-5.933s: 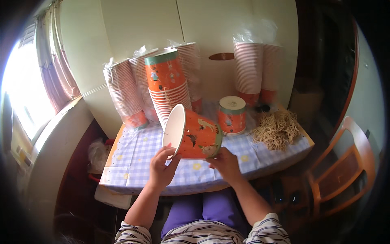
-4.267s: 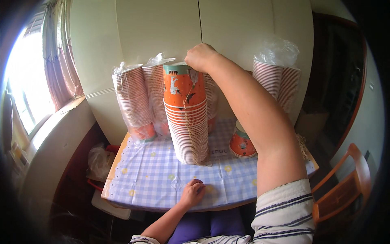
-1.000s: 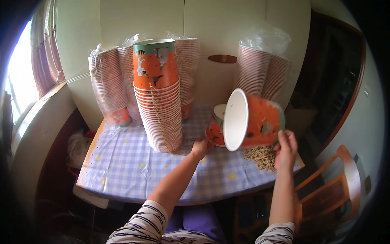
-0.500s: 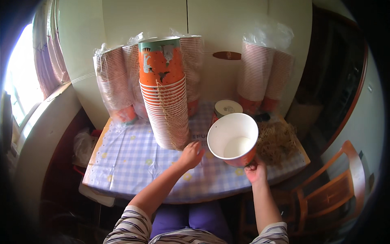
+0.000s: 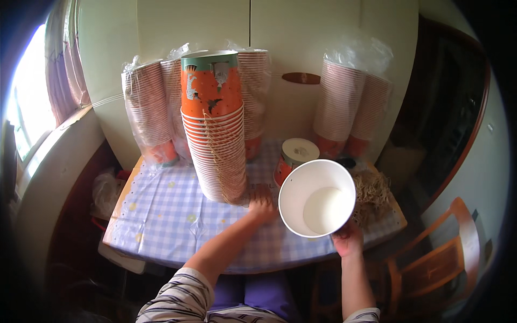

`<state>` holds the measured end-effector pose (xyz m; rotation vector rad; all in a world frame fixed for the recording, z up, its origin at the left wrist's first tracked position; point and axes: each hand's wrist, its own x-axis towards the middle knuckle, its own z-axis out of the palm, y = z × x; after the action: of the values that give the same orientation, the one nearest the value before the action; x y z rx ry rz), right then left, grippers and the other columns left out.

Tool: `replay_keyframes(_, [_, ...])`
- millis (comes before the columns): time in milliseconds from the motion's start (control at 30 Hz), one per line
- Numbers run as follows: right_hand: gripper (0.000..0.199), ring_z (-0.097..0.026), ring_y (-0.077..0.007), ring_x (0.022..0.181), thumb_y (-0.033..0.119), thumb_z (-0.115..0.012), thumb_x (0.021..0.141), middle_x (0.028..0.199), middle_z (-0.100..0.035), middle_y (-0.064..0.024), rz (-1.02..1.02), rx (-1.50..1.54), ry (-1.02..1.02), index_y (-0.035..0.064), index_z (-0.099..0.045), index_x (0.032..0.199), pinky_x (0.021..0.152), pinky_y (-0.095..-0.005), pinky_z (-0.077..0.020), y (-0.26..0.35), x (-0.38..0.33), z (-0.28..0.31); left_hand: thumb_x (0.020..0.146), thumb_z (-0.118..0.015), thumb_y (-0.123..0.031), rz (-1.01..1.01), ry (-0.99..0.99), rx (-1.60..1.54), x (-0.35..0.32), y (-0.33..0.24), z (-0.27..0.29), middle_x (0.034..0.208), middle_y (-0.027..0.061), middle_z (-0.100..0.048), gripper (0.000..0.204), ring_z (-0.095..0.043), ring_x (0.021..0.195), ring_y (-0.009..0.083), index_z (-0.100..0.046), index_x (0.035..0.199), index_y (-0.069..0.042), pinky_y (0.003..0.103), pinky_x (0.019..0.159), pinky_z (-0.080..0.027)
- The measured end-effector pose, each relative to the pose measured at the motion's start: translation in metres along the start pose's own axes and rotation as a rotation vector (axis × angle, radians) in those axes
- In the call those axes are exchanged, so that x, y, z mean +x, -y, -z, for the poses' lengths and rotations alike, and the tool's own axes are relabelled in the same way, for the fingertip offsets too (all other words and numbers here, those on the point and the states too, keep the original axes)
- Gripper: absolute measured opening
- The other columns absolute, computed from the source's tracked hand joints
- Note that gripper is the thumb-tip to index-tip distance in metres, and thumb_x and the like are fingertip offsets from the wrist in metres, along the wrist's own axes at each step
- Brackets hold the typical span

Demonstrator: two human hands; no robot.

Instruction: Assembling paper buckets by tying white strings through pre-punched holes.

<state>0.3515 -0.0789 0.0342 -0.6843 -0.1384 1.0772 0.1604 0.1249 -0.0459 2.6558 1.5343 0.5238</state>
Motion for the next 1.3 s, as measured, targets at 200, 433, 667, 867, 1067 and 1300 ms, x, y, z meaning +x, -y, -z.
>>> replay_keyframes(200, [0.019,-0.032,-0.0042,0.040,0.013,-0.044,0.092,0.051,-0.041,0.0054,-0.004,0.057,-0.003,0.0062,-0.056,0.079,0.038,-0.0183,-0.0284,0.005,-0.006,-0.021,0.083,-0.049,-0.057,-0.360,-0.050,-0.080,-0.159,0.042,0.063,0.139,0.0254,-0.035,0.083,-0.033,0.131,0.0370,-0.035,0.133,0.008,0.049,0.106,-0.026])
replay_keyframes(433, [0.018,-0.037,-0.0056,0.041,0.014,-0.047,0.091,0.051,-0.044,0.0039,-0.074,-0.016,0.063,0.0072,-0.057,0.078,0.040,-0.0210,-0.0315,-0.012,-0.010,-0.013,0.080,-0.059,-0.035,-0.197,0.249,-0.039,-0.374,0.129,0.110,0.131,0.0194,-0.047,0.055,-0.045,0.123,0.0313,-0.052,0.122,0.001,0.048,0.103,-0.032])
replay_keyframes(667, [0.016,-0.035,-0.0066,0.043,0.014,-0.052,0.088,0.053,-0.042,0.0044,-0.303,-0.092,0.072,0.0110,-0.055,0.072,0.041,-0.0216,-0.0274,-0.081,-0.006,-0.001,0.080,-0.052,-0.013,0.293,0.453,-0.198,-0.417,0.183,0.040,0.099,0.0214,-0.063,0.018,-0.062,0.087,0.0355,-0.064,0.092,-0.005,0.043,0.076,-0.051])
replay_keyframes(867, [0.018,-0.041,-0.0095,0.045,0.021,-0.053,0.090,0.056,-0.048,0.0020,-0.358,-0.059,0.104,0.0117,-0.054,0.074,0.045,-0.0244,-0.0336,-0.112,-0.001,-0.002,0.082,-0.063,-0.035,0.083,0.217,-0.262,-0.325,0.142,0.098,0.055,0.0147,-0.057,0.039,-0.059,0.052,0.0335,-0.060,0.057,-0.005,0.040,0.049,-0.048])
replay_keyframes(1067, [0.015,-0.048,-0.0146,0.046,0.023,-0.056,0.088,0.061,-0.054,-0.0016,-0.411,-0.326,0.036,0.0106,-0.056,0.078,0.044,-0.0295,-0.0396,-0.105,-0.009,0.003,0.083,-0.062,-0.025,-0.078,-0.228,-0.429,-0.209,0.125,0.158,0.098,0.0183,-0.063,0.032,-0.058,0.094,0.0358,-0.061,0.105,-0.001,0.043,0.080,-0.045])
replay_keyframes(1300, [0.018,-0.049,-0.0145,0.047,0.024,-0.056,0.087,0.070,-0.061,-0.0070,-0.564,-0.471,0.080,0.0069,-0.061,0.090,0.046,-0.0300,-0.0459,-0.113,-0.008,0.002,0.087,-0.040,-0.058,0.273,0.102,-0.090,-0.102,0.161,0.087,0.147,0.0193,-0.024,0.081,-0.019,0.138,0.0345,-0.023,0.141,0.001,0.047,0.112,-0.012])
